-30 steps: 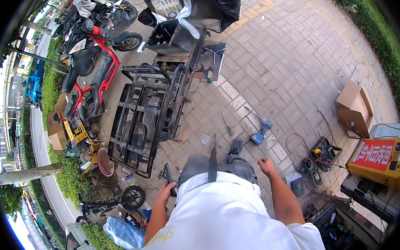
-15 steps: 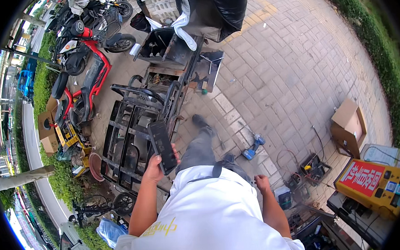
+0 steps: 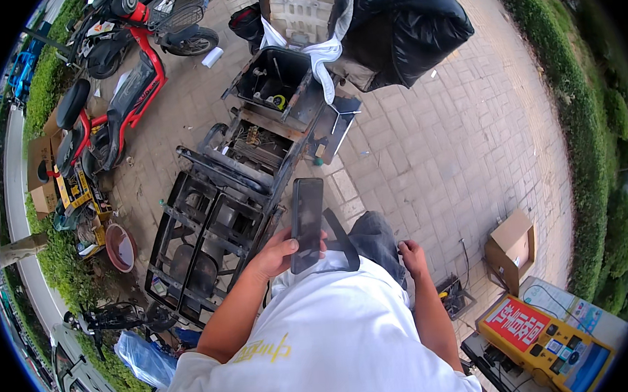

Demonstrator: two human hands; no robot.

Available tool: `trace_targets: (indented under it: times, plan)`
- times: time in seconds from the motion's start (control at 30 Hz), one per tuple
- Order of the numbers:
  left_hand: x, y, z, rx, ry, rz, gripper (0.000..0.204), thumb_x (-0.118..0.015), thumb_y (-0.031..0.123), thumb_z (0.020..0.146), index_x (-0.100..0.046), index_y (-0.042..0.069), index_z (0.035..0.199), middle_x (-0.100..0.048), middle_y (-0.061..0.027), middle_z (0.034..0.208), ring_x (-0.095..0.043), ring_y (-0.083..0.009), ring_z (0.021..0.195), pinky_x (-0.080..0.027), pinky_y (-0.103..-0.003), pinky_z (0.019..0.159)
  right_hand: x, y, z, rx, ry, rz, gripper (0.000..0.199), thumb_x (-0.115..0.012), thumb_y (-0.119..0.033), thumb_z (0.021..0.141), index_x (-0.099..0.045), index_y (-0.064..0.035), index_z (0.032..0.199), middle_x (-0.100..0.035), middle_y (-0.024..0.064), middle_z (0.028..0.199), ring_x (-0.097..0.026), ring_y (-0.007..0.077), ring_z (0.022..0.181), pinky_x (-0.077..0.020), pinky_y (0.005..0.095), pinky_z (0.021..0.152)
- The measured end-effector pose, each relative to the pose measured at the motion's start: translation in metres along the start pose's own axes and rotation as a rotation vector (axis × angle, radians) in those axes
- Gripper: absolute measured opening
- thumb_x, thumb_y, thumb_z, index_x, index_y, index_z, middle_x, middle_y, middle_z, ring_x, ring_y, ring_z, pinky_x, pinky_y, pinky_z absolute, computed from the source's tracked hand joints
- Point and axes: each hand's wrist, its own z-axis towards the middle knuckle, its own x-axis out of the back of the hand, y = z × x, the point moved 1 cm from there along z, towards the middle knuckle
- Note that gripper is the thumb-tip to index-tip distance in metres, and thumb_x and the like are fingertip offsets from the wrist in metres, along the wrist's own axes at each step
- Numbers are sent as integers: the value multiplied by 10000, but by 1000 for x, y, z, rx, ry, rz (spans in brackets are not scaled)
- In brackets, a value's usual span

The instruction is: The person assembles a vehicle frame by attaching a black plastic cover and a metal handlebar. They use a cordless drill to secure the components with screws and fasteners.

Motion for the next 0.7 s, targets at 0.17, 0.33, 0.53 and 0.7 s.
trace_targets:
  times: [0.17,0.33,0.53,0.7]
  plan:
    - [14,11,-3,-158,24,-250,730,-632,459,854,-348,33,1374,-492,-200,1298,-573,-309,1087,-483,-462,944,-7,-87,34,247,-118,-348,358,-579,-297,897,-650,26,1036,-681,123,899,-628,179,857,-485,318,736]
    - [9,18,1,-314,115,-486,674,-459,521,923,-352,48,1391,-456,-204,1351,-512,-338,1162,-441,-526,976,-47,-204,33,512,-311,-403,293,-589,-230,905,-635,24,1042,-675,139,923,-634,208,876,-493,332,797]
    - [-11,43,33,-398,224,-585,681,-373,523,944,-301,52,1431,-401,-212,1405,-415,-405,1272,-404,-642,945,-71,-316,33,823,-589,-450,292,-606,-225,885,-631,14,1052,-643,162,1017,-638,297,887,-503,361,770]
    - [-42,69,68,-624,358,-479,704,-354,506,955,-223,27,1454,-327,-243,1433,-385,-455,1290,-518,-592,862,-51,-345,79,790,-719,-505,280,-604,-210,909,-622,8,1084,-634,141,1037,-621,207,906,-495,335,800]
